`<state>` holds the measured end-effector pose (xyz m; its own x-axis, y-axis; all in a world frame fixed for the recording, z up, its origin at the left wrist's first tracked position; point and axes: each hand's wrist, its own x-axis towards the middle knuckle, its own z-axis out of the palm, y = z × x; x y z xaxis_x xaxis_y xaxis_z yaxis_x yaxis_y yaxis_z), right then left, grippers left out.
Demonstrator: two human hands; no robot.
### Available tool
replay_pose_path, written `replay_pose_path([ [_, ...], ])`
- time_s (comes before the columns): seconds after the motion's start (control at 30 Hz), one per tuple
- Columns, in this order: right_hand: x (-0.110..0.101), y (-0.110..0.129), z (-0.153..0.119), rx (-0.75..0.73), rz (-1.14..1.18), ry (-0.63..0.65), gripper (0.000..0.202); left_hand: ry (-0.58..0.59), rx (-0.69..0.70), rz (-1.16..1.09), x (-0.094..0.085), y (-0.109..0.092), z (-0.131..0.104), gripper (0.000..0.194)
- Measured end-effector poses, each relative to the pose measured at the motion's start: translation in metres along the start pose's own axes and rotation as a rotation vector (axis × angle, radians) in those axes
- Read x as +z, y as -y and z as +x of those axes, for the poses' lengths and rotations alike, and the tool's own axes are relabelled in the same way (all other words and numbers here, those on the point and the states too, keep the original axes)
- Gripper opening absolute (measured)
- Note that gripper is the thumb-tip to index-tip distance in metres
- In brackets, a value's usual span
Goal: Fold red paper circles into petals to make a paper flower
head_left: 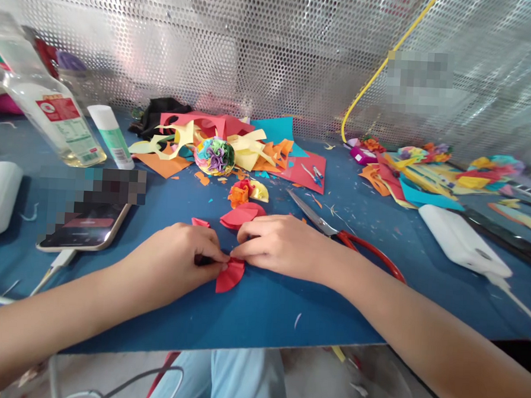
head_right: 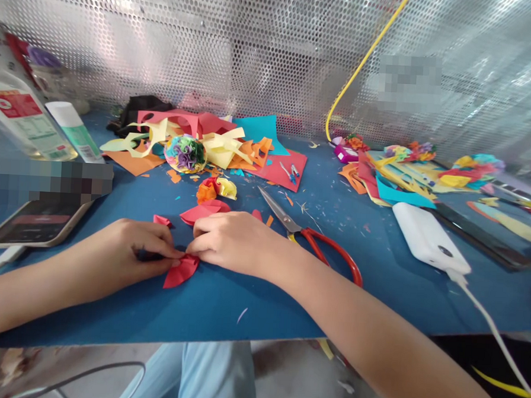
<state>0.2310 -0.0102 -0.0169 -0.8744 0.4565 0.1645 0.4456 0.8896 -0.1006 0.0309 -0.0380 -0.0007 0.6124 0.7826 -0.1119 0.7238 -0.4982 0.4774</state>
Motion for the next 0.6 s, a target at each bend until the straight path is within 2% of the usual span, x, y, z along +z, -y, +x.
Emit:
replay_pose_path([
  [0.1,-0.0017,0.0041,-0.0020,-0.064,-0.143,-0.007,0.023,-0.019,0.032,0.074,0.0002,0.0002,-0.0020,0.019],
  [0.2,-0.0033,0.0046,-0.0042,-0.083,-0.190,-0.019,0.023,-0.038,0.065,0.116,0.0014,0.0036,-0.0025,0.018],
  [0.33,-0.0028,-0.0011,-0.0047,0.028,-0.003,-0.023,0.020,-0.036,0.062,0.021,0.0001,0.0051,-0.0012,0.019],
  [0.47,0.0001,-0.0031,-0.0006,0.138,0.239,-0.012,0.015,-0.039,-0.052,-0.078,-0.0030,0.0008,0.0015,0.021],
  [0.6,0.0015,0.0026,0.0023,0.179,0.293,-0.025,0.011,-0.073,-0.101,-0.137,-0.0047,-0.0005,0.0039,0.021],
])
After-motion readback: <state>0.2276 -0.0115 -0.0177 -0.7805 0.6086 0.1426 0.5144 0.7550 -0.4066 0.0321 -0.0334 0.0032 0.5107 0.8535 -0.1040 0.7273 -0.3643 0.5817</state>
